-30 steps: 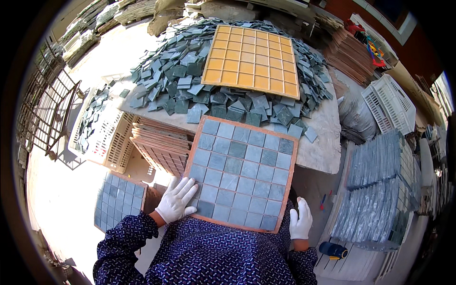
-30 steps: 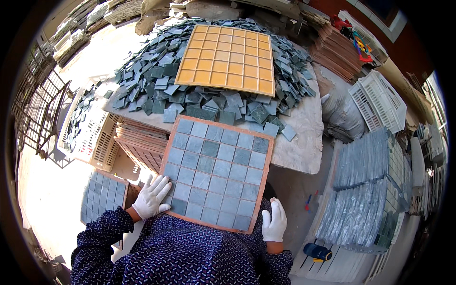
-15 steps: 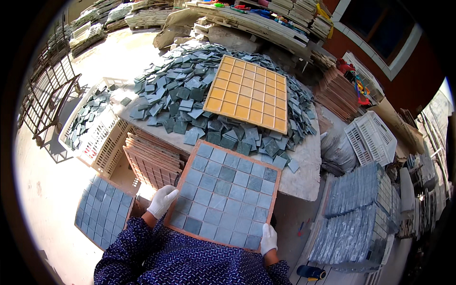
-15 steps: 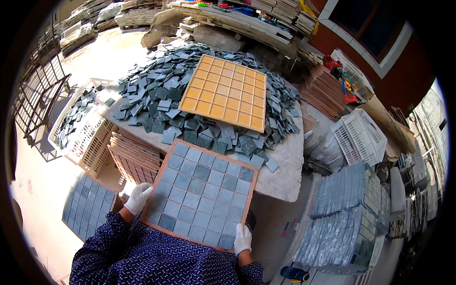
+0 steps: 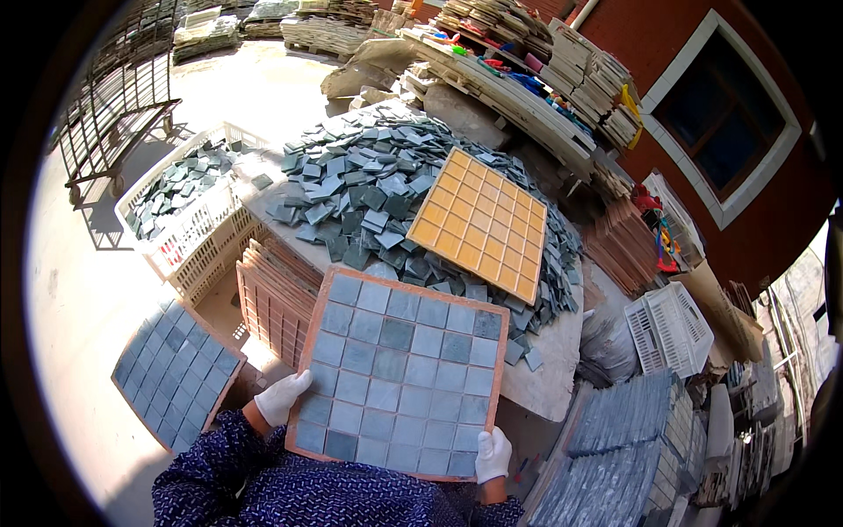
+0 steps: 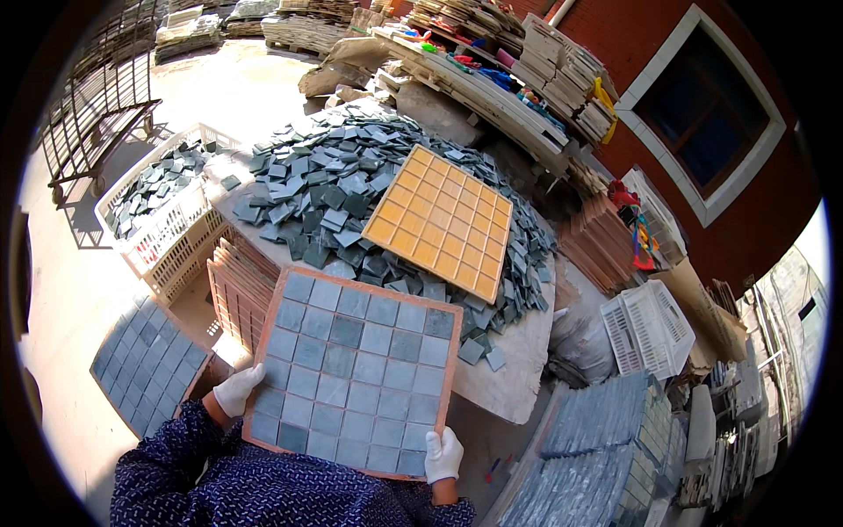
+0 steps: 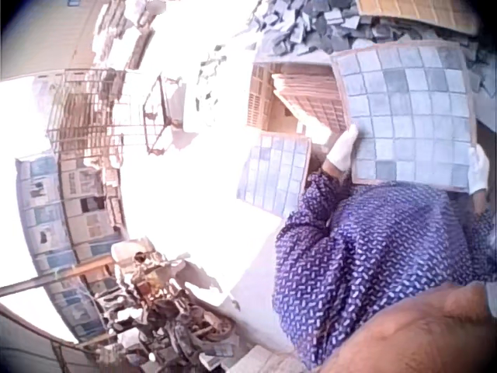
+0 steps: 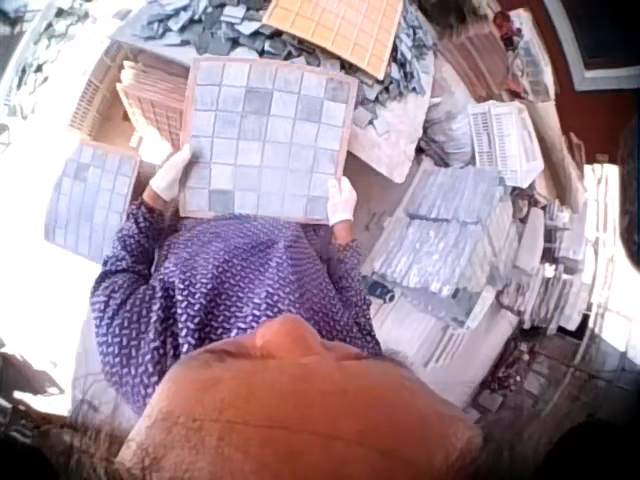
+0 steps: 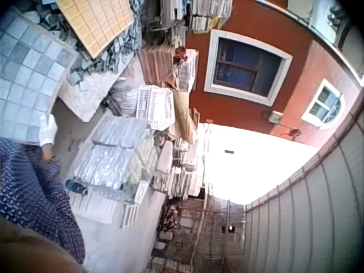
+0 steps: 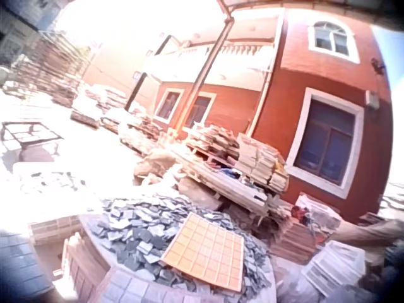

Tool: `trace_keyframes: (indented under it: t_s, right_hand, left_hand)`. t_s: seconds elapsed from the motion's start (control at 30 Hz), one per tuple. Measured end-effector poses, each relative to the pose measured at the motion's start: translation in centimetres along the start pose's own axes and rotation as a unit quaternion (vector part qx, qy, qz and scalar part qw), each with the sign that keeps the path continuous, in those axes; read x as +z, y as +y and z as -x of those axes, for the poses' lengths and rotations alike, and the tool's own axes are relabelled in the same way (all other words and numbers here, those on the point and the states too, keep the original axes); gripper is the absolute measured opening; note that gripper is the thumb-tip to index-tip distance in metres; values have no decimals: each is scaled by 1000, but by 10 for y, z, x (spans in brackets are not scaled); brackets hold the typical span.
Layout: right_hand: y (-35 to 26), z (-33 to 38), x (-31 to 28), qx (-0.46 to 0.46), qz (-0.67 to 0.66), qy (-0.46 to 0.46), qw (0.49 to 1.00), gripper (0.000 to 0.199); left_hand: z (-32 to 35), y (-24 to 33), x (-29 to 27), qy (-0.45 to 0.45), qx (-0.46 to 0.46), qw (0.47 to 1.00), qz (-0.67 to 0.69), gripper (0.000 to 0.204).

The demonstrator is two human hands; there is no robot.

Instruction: The person places small square tiles into a grid frame, filling empty slots one by one. The person then flips the completed frame and sets it aside before repeating the process with a new frame.

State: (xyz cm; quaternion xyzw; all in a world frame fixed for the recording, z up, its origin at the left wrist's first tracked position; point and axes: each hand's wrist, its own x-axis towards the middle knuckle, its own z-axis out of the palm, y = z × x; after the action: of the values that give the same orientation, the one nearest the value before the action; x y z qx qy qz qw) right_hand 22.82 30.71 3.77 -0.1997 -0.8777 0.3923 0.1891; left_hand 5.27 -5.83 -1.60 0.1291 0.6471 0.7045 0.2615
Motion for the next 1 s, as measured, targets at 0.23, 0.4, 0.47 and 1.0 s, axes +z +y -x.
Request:
trace_keyframes:
  t_s: [0.23, 0.4, 0.47, 1.0]
  right_hand:
    - [-40, -92, 63, -124, -115, -147, 974, 48]
    - [-56, -103, 109, -21, -264, -204, 943, 45]
    - [-46, -99, 117, 42, -223, -256, 940, 40]
    - [32, -72, 109, 144, -92, -257, 951, 30]
  left_hand:
    - [89, 3, -35, 187, -45, 980, 55, 60]
    - [183, -8, -50, 388, 10, 866, 314, 55]
    - [231, -28, -66, 436, 32, 843, 314, 55]
    - [296, -132, -179, 537, 132, 767, 324, 50]
